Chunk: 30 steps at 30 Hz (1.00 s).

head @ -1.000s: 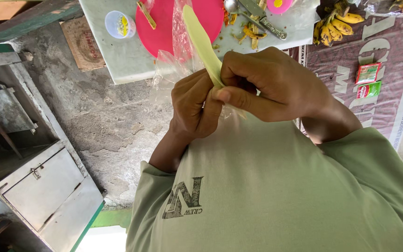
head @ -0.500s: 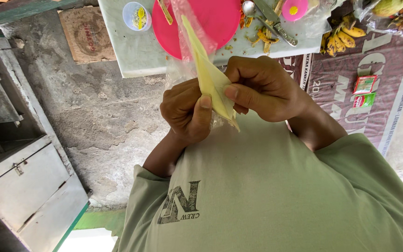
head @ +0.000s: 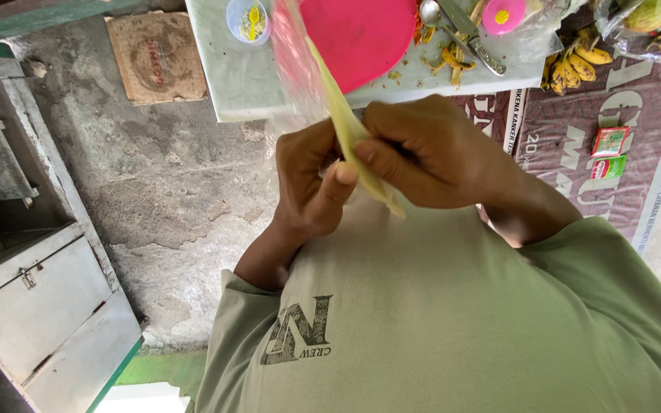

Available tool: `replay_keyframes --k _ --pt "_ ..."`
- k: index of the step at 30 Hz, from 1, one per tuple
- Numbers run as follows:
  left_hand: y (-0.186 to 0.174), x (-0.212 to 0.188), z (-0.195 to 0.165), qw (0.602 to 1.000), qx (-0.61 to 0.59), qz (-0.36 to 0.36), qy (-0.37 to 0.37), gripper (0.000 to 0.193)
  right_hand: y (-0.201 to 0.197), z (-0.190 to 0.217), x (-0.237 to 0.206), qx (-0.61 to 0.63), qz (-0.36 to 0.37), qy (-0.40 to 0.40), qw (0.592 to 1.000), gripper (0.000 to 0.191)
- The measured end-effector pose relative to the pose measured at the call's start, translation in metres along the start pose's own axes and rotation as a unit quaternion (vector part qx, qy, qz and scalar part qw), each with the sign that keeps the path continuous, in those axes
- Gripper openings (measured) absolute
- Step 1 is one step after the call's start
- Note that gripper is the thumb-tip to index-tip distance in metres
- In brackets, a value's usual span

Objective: The person unwraps a thin flat sheet and places it on a pink tray. They add a banana slice, a spoonful of green paste, and a dark crumbly topping, then fold the sheet into a roll. The person repeats the process with a second sheet, adding the same fillings and folding it.

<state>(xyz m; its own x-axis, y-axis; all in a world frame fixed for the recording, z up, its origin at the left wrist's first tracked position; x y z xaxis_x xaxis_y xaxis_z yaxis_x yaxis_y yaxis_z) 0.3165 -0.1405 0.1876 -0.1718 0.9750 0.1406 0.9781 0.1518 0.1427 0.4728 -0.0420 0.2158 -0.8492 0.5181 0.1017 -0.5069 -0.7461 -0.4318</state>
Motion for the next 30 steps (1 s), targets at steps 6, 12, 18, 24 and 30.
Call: replay_keyframes --k 6,12,18,24,30 --pt "-0.022 0.001 0.000 0.995 0.013 0.030 -0.096 0.035 0.012 -0.008 0.002 0.092 -0.016 0.019 0.995 0.029" --pt "-0.028 -0.002 0.004 0.999 -0.007 -0.016 -0.042 0.031 0.025 -0.015 -0.006 0.204 -0.077 0.075 0.973 0.030" --pt "-0.034 -0.003 0.007 0.999 0.022 -0.037 0.002 0.033 0.032 -0.019 -0.011 0.238 -0.114 0.080 0.961 0.032" --pt "-0.038 0.002 0.002 0.995 0.084 0.019 0.050 0.030 0.035 -0.017 -0.009 0.215 -0.138 0.097 0.962 0.034" --pt "-0.031 0.010 -0.006 0.975 0.148 0.130 0.098 0.026 0.023 -0.010 0.001 0.070 -0.068 0.040 0.994 0.032"
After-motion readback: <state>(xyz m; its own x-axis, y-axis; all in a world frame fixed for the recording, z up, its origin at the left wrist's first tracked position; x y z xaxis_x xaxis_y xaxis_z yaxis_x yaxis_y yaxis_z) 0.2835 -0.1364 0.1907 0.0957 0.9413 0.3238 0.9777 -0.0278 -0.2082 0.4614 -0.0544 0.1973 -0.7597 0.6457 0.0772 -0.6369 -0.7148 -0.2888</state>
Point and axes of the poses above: each hand's wrist, its own x-axis towards the middle knuckle, its own y-axis out of the palm, z = x × y, the point moved 2 cm from there along x, towards the middle knuckle, and after that the axes turned 4 degrees about -z, right-handed, at the moved point
